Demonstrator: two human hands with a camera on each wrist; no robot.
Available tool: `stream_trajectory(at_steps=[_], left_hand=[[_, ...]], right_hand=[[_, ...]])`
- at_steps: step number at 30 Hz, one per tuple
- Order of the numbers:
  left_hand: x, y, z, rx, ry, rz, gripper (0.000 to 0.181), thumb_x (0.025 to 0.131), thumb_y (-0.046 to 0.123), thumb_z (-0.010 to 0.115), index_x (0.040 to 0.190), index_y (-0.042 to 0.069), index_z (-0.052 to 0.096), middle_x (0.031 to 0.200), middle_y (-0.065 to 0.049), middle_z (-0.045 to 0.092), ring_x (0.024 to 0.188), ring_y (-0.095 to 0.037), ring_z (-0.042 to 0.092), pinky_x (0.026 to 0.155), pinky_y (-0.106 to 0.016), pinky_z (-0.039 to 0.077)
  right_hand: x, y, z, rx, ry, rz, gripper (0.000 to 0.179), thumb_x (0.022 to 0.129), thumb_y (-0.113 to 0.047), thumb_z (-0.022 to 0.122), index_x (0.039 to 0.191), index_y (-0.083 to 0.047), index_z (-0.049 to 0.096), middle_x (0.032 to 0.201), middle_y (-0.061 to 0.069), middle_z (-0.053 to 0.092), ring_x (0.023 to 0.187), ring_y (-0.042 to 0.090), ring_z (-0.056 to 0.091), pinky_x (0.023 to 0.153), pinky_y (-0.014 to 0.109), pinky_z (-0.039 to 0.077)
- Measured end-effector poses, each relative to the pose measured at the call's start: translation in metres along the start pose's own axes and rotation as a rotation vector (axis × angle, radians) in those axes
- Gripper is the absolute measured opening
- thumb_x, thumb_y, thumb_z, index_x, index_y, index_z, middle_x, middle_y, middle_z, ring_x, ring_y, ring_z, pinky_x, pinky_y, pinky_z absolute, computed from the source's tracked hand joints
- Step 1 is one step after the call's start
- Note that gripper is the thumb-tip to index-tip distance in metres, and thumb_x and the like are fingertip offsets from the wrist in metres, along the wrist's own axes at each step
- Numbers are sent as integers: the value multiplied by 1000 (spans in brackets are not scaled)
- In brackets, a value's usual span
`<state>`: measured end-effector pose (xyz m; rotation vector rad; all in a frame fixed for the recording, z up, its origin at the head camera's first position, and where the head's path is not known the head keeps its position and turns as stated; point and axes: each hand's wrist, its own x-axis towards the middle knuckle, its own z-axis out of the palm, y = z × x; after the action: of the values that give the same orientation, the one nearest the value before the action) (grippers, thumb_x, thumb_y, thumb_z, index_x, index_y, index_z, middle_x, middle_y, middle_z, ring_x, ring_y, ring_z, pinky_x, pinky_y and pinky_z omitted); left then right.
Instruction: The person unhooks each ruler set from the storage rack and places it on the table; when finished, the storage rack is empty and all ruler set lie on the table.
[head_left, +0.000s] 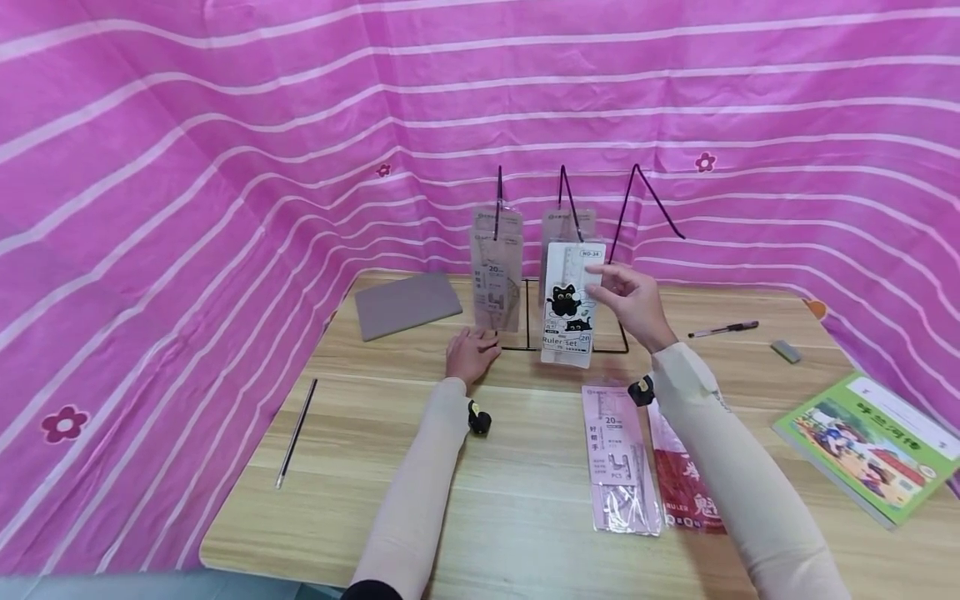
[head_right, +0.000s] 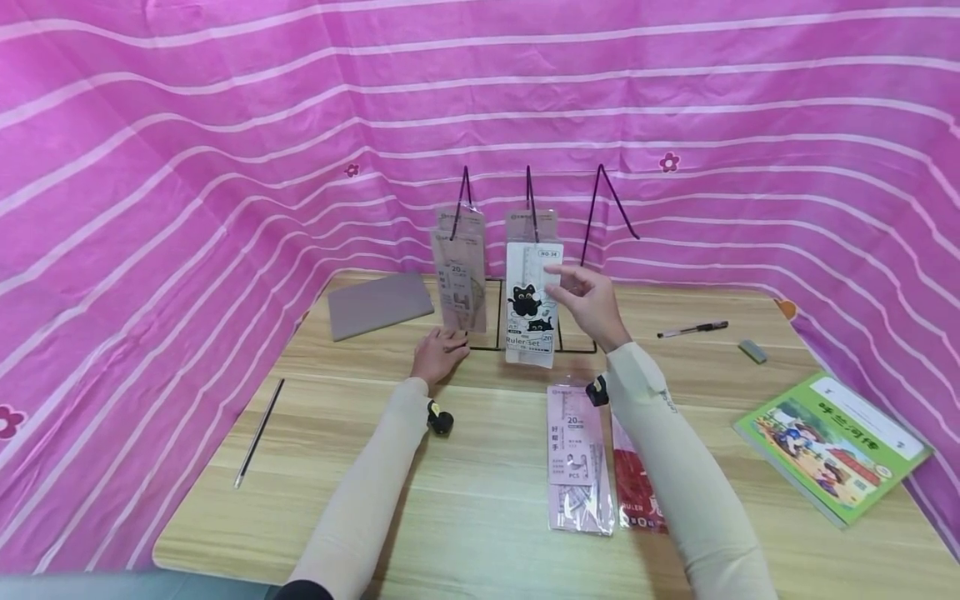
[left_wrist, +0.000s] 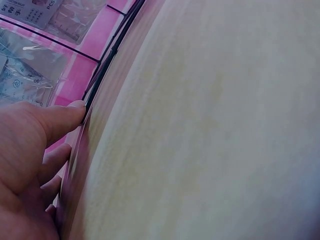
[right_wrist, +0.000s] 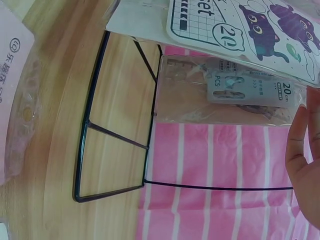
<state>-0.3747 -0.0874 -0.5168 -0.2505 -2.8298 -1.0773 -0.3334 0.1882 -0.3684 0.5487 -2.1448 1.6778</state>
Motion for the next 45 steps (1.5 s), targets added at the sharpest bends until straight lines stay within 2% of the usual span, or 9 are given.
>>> stream_trajectory(at_steps=[7, 19, 26, 34, 37, 39, 42, 45], left_hand=[[-1, 2, -3, 1, -4, 3, 31, 96, 25, 68, 125, 13, 71, 149, -13, 51, 148, -42, 31, 124, -54, 17], [-1, 1, -2, -8, -17, -2, 31, 96, 26, 68, 125, 14, 71, 150, -12, 51, 149, -40, 30, 125, -53, 15], [0, 0, -1, -6, -23, -6, 32, 97, 27, 68, 126, 15, 71, 150, -12, 51, 150, -40, 29, 125, -53, 15], [3, -3, 0, 2, -23, -8, 32, 97, 29, 68, 126, 16, 71, 151, -11, 50, 150, -39, 28, 125, -52, 14], [4, -4, 1, 13, -23, -4, 32, 97, 30, 68, 126, 16, 71, 151, -11, 49, 150, -39, 29, 125, -53, 15], [5, -4, 2, 14, -27, -6, 33, 97, 31, 68, 126, 16, 71, 151, -11, 49, 150, -39, 29, 125, -53, 15], [5, -4, 2, 9, -30, -11, 33, 97, 31, 68, 126, 16, 71, 152, -11, 49, 150, -39, 28, 125, -53, 15], [7, -4, 2, 2, -30, -21, 33, 97, 30, 68, 126, 16, 71, 152, -10, 48, 151, -39, 27, 125, -53, 14]], right_hand=[[-6, -3, -2, -17, -10, -31, 31, 87, 8, 72, 118, 11, 67, 69, 22, 52, 56, 9, 42, 49, 16, 36], [-17, -7, -2, -20, 12, -39, 33, 87, 9, 72, 119, 11, 66, 67, 12, 51, 58, 9, 42, 51, 16, 36], [-23, -9, -5, -15, -2, -33, 34, 88, 8, 71, 121, 10, 64, 69, 8, 52, 60, 9, 43, 53, 15, 38], [-33, 19, -6, 26, 9, -24, 37, 88, 7, 72, 124, 7, 64, 71, 7, 56, 59, 6, 45, 51, 14, 39], [-41, 20, -4, 34, 14, 19, 37, 89, 1, 74, 125, 4, 66, 71, 3, 58, 59, 5, 47, 51, 15, 40], [-47, 20, -2, 42, 13, 80, 39, 89, -5, 76, 126, 0, 67, 73, -1, 60, 62, 6, 50, 54, 16, 44], [-57, 17, 1, 67, -14, 200, 43, 89, -12, 77, 129, -5, 66, 77, -5, 63, 68, 6, 55, 65, 18, 51], [-66, 17, 4, 100, -61, 350, 46, 89, -17, 78, 133, -9, 64, 81, -7, 65, 73, 7, 58, 70, 22, 53]])
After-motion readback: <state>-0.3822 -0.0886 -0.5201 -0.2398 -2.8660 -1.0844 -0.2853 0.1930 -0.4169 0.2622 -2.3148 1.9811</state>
